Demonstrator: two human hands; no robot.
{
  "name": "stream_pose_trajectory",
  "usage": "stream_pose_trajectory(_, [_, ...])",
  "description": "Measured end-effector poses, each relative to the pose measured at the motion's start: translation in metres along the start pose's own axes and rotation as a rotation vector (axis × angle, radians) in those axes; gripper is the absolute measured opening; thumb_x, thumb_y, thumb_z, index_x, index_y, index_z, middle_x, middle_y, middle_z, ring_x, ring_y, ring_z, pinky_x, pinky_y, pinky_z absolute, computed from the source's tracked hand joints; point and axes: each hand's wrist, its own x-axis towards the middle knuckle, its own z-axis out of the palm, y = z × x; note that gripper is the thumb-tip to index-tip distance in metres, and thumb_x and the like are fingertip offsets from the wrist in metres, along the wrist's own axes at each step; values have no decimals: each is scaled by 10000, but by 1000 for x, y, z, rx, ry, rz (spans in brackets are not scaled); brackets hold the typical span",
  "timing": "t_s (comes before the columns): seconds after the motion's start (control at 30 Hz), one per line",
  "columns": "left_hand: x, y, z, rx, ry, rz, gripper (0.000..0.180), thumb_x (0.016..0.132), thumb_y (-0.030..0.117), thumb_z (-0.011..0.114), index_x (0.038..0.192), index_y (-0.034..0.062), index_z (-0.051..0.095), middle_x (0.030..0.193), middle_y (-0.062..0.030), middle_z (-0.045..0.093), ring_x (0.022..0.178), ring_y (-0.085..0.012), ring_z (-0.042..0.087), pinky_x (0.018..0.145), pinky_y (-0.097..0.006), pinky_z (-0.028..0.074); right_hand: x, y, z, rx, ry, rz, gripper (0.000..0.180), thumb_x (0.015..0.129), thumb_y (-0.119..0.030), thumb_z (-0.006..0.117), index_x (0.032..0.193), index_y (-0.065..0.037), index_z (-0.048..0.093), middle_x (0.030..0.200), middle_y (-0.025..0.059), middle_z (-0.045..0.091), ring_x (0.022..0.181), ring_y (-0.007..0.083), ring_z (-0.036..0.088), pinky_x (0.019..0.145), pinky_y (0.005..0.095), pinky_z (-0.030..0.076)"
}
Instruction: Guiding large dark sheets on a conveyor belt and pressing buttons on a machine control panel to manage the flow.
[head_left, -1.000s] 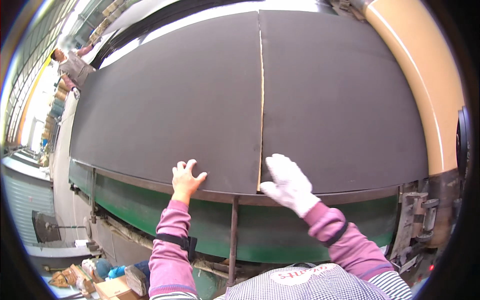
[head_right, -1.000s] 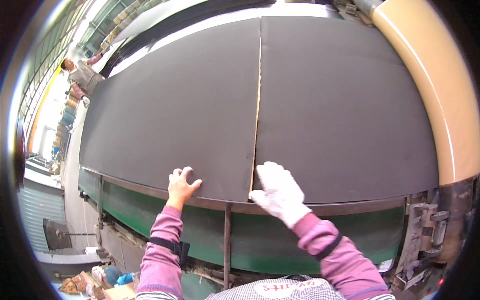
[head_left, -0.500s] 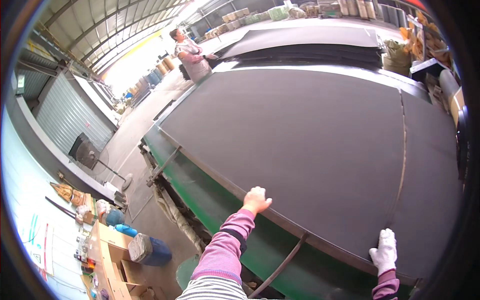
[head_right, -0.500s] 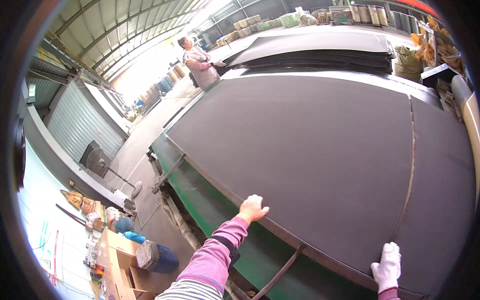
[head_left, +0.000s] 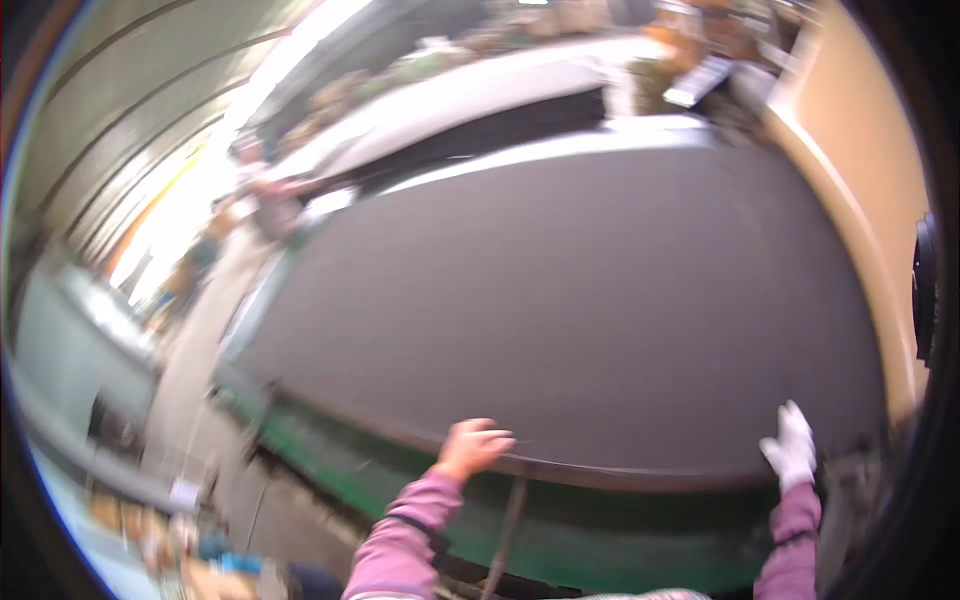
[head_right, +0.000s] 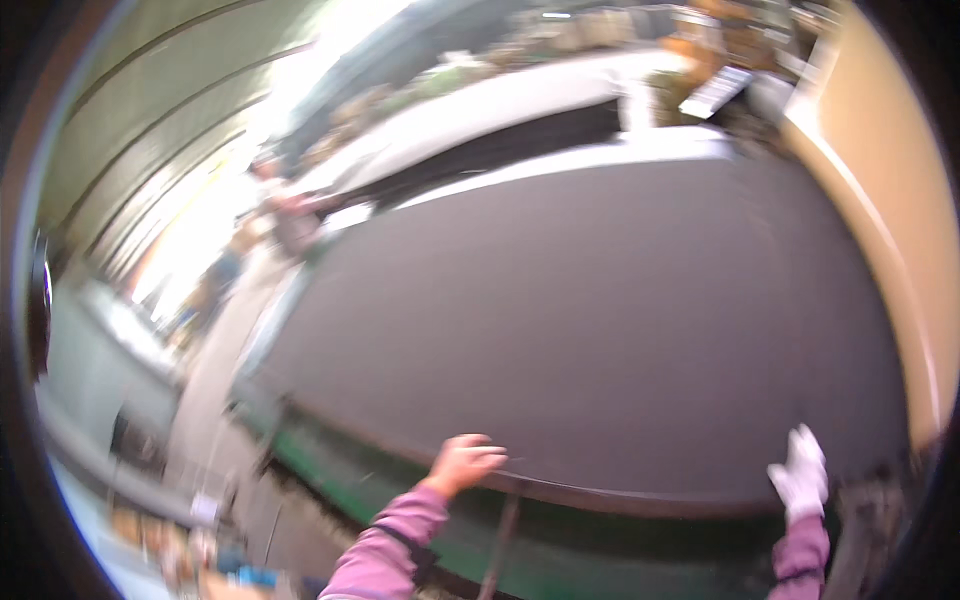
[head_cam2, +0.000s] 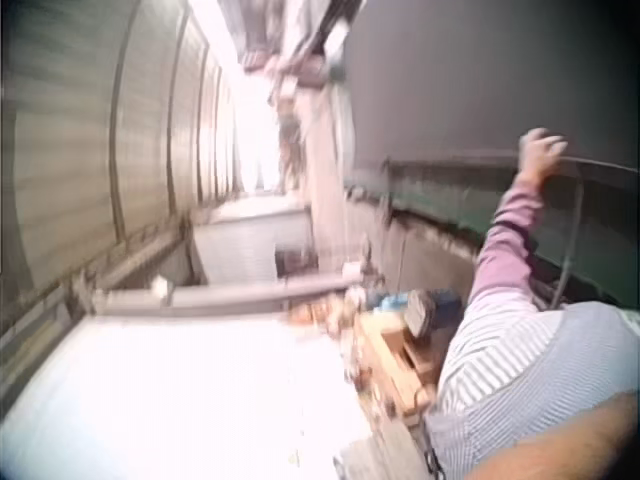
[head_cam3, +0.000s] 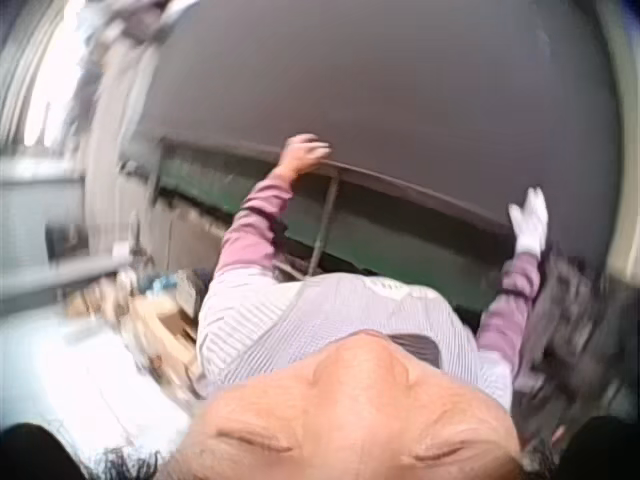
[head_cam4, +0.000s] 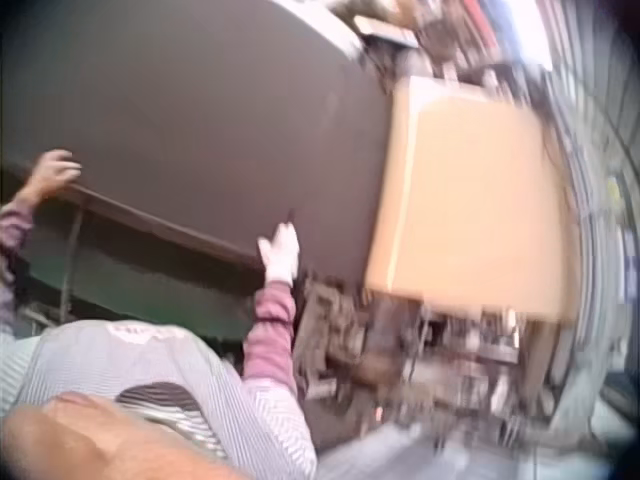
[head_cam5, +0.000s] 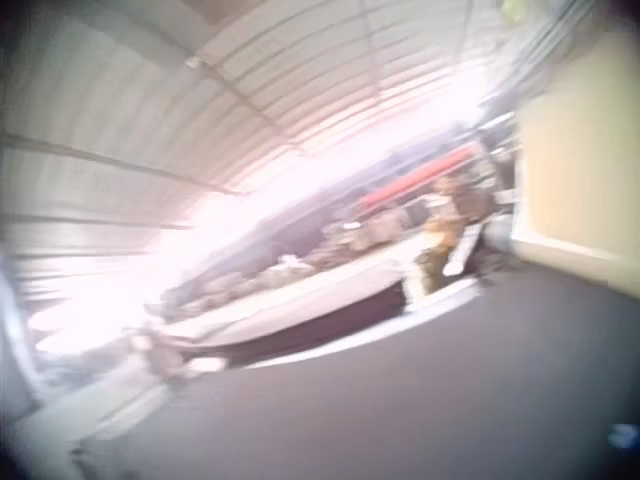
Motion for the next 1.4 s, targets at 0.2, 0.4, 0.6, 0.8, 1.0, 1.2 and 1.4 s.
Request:
stream_pose_trajectory(0.2, [-19, -11, -15, 99, -150, -68, 312, 840, 357, 665, 1096, 205, 757, 1235, -135, 575, 1179, -332, 489, 1019, -448, 395, 30, -20, -15, -86, 3, 232, 244, 877, -254, 546, 1023, -115, 684, 1110, 146, 639, 1086, 341, 627, 882, 470, 535])
stream_pose_trajectory(0.4, [17, 75, 9, 86, -328, 43, 382, 839, 375, 653, 1154, 167, 716, 1255, -155, 517, 1160, -363, 462, 1010, -464, 405, 27, 58, -14, -55, 30, 461, 349, 842, -243, 583, 1166, -116, 579, 1227, 130, 526, 1179, 322, 550, 922, 489, 505])
stream_pose_trajectory(0.6, [27, 146, 53, 131, -301, 182, 453, 825, 419, 680, 1198, 161, 684, 1262, -174, 505, 1127, -378, 461, 945, -470, 451, 8, 68, -3, -65, 361, 194, 305, 857, -179, 522, 1155, -146, 575, 1192, 99, 543, 1061, 312, 585, 890, 430, 517])
stream_pose_trajectory(0.8, [43, 214, 86, 89, -277, 265, 521, 822, 506, 660, 1219, 170, 675, 1236, -165, 531, 1103, -374, 475, 920, -465, 461, -67, -10, 14, 176, 629, -238, 223, 898, -134, 575, 1095, -120, 678, 1099, 70, 682, 998, 239, 660, 828, 336, 560])
stream_pose_trajectory(1.0, [42, 174, 58, -242, -292, 109, 452, 923, 244, 611, 1275, -38, 587, 1403, -213, 517, 1330, -347, 463, 1116, -399, 353, -121, -67, 16, 654, 325, -354, 259, 923, -196, 632, 1160, -97, 661, 1046, 83, 710, 873, 253, 702, 759, 342, 574])
stream_pose_trajectory(1.2, [-19, -18, 21, 222, -25, -376, 306, 944, 282, 571, 996, 20, 720, 1115, -176, 676, 1120, -340, 588, 984, -429, 463, -152, -100, -4, 489, -230, -264, 219, 942, -367, 592, 943, -152, 634, 736, 91, 670, 695, 319, 682, 592, 398, 538])
stream_pose_trajectory(1.4, [1, 100, 39, 162, 170, 80, 371, 837, 440, 672, 763, 80, 724, 784, -106, 680, 776, -318, 660, 705, -433, 528, -161, -190, -181, -27, -53, -1055, 150, 854, -280, 618, 955, -174, 651, 595, 29, 569, 504, 213, 605, 400, 387, 446])
